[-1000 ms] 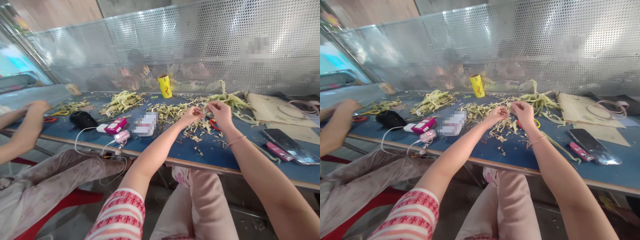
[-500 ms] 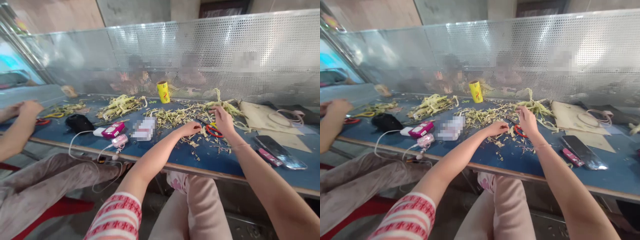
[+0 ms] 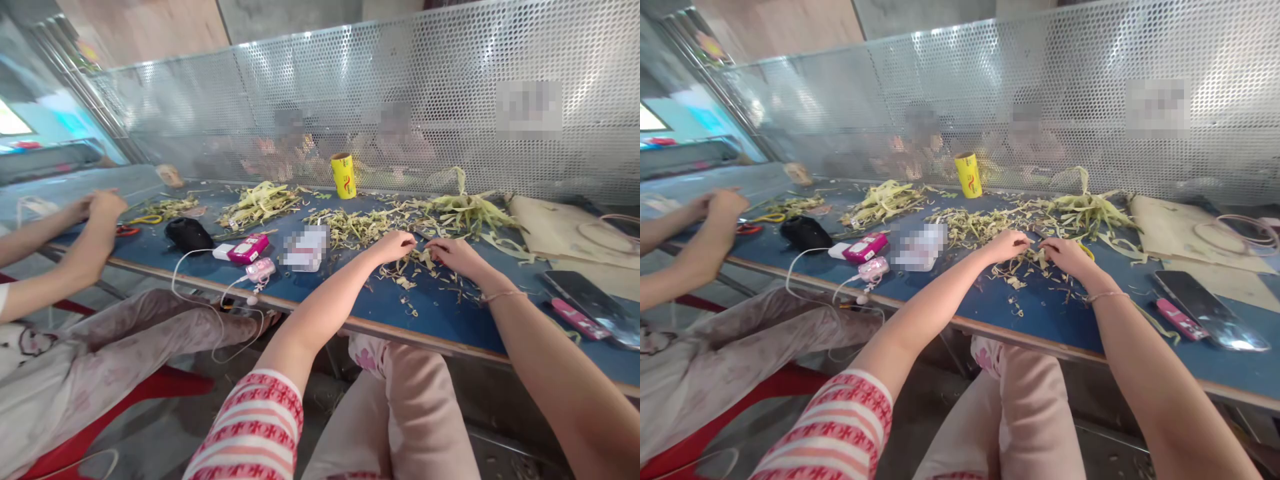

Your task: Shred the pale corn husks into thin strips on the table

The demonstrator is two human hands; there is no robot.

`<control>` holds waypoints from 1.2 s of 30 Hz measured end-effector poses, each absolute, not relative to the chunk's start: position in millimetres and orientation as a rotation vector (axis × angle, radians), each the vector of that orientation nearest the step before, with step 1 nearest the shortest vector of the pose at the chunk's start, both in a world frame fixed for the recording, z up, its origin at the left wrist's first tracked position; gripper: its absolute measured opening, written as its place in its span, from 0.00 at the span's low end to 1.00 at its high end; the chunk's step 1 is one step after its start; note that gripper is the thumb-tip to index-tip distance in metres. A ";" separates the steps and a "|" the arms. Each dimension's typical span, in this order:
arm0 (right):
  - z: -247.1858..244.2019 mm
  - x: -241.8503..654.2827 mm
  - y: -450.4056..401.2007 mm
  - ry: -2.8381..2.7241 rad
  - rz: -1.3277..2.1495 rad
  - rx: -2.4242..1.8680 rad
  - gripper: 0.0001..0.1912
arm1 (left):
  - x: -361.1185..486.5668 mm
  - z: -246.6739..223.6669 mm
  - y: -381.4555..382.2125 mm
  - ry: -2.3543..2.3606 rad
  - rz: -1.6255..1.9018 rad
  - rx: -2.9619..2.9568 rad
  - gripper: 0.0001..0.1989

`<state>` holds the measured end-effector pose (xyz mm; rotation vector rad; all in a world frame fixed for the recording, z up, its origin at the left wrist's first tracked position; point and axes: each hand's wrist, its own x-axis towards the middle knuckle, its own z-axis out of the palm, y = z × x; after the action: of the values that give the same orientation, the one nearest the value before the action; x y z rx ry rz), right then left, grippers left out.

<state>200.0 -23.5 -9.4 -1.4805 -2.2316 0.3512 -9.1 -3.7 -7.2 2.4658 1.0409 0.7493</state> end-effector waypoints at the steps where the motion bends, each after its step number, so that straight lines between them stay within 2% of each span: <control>1: -9.8 199.7 -23.4 -2.251 0.356 -1.482 0.18 | -8.7 -7.5 -3.5 1.038 0.743 2.470 0.08; 13: -9.7 197.4 -26.2 -2.273 0.244 -1.441 0.16 | -9.3 -4.8 -7.2 1.066 0.818 2.259 0.05; 19: -12.6 202.0 -17.9 -2.321 0.159 -1.406 0.16 | -15.6 -3.5 -2.8 1.203 0.919 2.195 0.08; 22: -15.1 212.6 -14.0 -2.203 -0.022 -1.507 0.16 | -18.4 -3.5 -0.1 1.272 0.983 2.159 0.09; 24: -19.0 221.8 -11.6 -2.095 -0.090 -1.698 0.23 | -19.6 -3.9 1.9 1.296 1.010 2.120 0.10; 26: -23.3 228.9 -9.5 -2.103 -0.018 -1.892 0.33 | -20.1 -4.7 4.1 1.304 1.027 2.090 0.09; 32: -16.6 235.7 -10.6 -2.211 0.000 -2.008 0.37 | -19.6 -7.5 8.3 1.283 1.093 2.072 0.09; 36: -5.6 258.5 -18.5 -1.730 -0.234 -1.912 0.41 | -22.9 -6.4 10.3 1.276 1.222 2.040 0.11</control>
<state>258.5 -18.5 -5.6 -1.9123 -1.7297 -0.2336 -22.9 10.3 -6.4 2.0399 1.2756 1.2217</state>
